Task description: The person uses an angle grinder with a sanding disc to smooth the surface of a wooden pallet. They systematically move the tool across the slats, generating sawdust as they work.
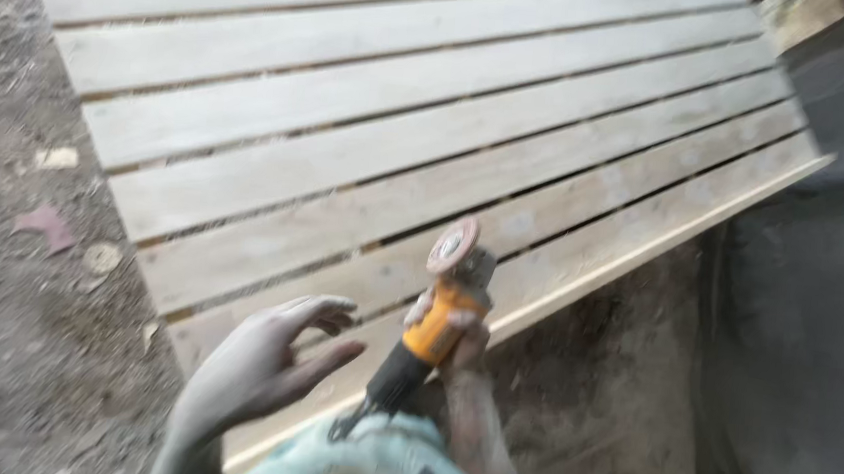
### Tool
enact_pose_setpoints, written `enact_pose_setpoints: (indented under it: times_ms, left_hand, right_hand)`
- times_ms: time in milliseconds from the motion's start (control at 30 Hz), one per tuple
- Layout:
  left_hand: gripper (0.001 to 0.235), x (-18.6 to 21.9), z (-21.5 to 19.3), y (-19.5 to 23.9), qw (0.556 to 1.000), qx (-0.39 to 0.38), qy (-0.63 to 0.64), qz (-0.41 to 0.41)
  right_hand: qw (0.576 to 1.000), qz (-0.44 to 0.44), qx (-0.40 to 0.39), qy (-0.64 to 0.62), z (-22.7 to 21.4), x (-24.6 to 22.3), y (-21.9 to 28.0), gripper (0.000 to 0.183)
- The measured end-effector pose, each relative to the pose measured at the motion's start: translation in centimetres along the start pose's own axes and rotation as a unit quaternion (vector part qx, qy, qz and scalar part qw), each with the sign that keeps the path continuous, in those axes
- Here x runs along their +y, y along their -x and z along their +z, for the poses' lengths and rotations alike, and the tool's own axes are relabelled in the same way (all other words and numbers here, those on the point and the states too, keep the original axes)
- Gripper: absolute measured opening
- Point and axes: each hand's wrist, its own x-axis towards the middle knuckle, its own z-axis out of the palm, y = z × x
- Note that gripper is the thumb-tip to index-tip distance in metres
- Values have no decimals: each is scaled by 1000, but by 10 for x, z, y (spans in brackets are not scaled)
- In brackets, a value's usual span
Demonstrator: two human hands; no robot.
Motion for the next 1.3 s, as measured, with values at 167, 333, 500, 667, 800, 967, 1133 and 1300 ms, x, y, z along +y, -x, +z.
enact_pose_setpoints:
  times_ms: [167,333,500,667,800,967,1133,1300]
  left_hand:
    - [61,-35,72,-15,944,-251,-146,-155]
    - [33,-81,117,5,907,-271,124,-297]
    - [17,-131,147,7,911,-195,276,-238]
    - [17,-150,168,8,902,-169,321,-233]
    - [18,-147,176,11,930,-147,256,-219]
    - [17,-137,169,11,947,-109,270,-138]
    - [20,-122,156,15,900,-191,295,-257]
    - [20,-129,153,21,895,-202,335,-215]
  right_hand:
    - [994,71,75,-39,2,-5,-2,53]
    - [992,108,48,-35,4,4,3,52]
    - [993,110,33,27,3,13,-2,52]
    - [987,84,-138,27,-7,13,-10,60]
    - [971,42,-229,60,-20,8,-14,93]
    - [963,101,-251,2,-29,8,-27,77]
    - [950,85,-260,-149,-19,14,-11,67]
    - [983,86,-109,-122,-5,24,-2,56]
